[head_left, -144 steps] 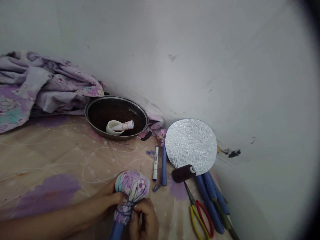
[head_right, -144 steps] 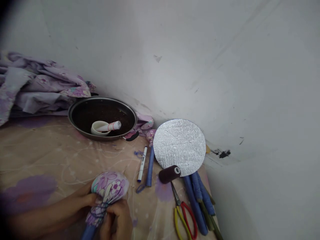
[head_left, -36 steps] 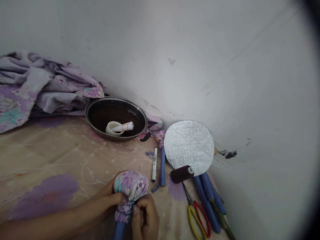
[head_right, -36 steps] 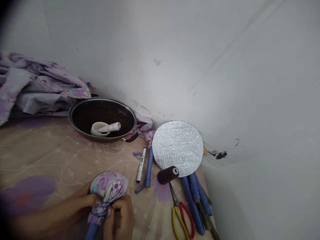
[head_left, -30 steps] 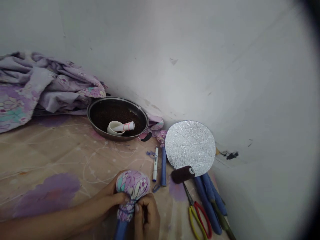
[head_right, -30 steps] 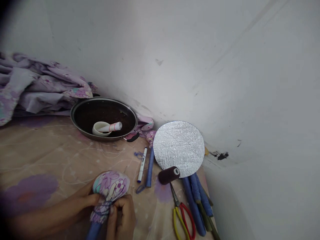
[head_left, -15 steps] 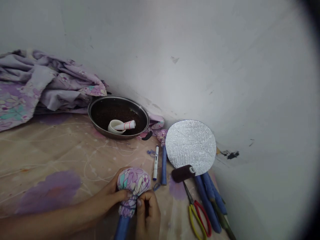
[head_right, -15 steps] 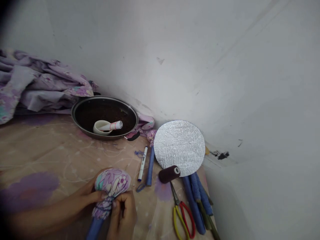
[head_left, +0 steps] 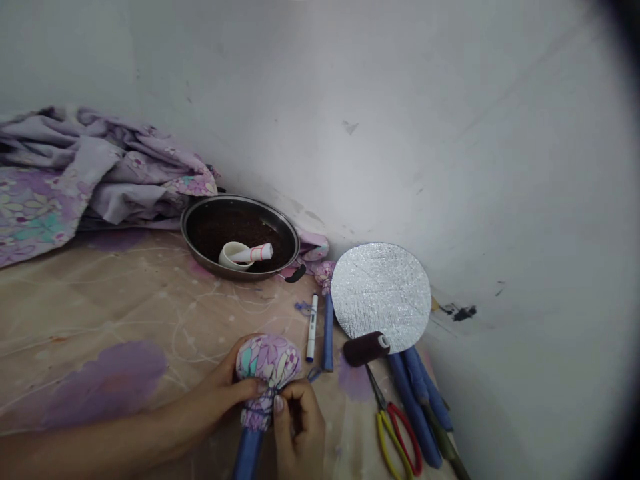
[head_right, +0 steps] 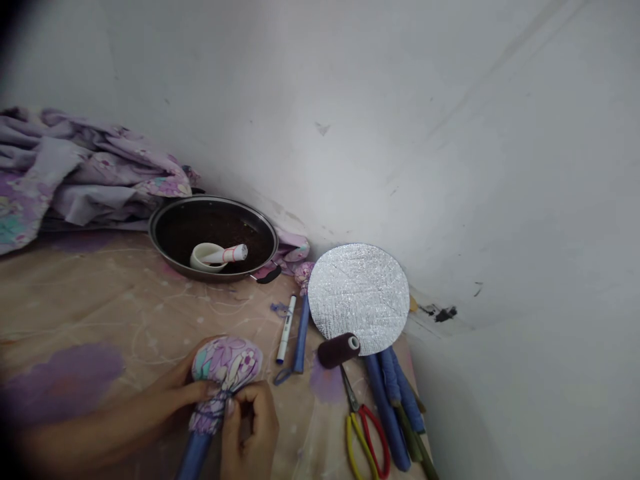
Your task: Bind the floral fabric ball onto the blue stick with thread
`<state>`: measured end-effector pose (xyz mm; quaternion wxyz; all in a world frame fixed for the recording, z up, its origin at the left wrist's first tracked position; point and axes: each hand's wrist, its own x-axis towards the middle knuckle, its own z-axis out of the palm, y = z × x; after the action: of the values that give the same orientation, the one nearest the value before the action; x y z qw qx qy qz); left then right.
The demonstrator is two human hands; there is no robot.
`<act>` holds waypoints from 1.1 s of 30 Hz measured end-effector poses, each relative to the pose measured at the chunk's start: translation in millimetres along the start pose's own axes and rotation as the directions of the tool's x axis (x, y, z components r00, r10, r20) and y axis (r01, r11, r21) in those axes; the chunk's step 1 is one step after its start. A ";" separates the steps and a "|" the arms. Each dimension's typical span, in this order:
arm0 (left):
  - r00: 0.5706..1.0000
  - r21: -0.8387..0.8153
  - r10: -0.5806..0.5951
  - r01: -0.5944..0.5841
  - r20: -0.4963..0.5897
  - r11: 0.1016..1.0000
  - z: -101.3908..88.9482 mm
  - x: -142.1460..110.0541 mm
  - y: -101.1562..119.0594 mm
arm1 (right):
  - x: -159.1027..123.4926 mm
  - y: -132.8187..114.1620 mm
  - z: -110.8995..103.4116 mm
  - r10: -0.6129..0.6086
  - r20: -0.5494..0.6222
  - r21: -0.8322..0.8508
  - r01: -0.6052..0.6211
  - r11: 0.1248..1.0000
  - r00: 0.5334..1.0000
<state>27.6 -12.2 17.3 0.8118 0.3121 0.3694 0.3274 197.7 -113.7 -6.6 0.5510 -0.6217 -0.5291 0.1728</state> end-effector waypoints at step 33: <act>1.000 0.035 -0.019 0.020 -0.016 0.999 9.2 -5.0 10.5 | -13.5 22.5 2.7 0.057 -0.030 0.051 -0.056 0.997 0.998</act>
<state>29.3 -12.3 32.1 0.8065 0.3201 0.3844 0.3152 200.9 -120.1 -32.0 0.5698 -0.6250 -0.4979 0.1918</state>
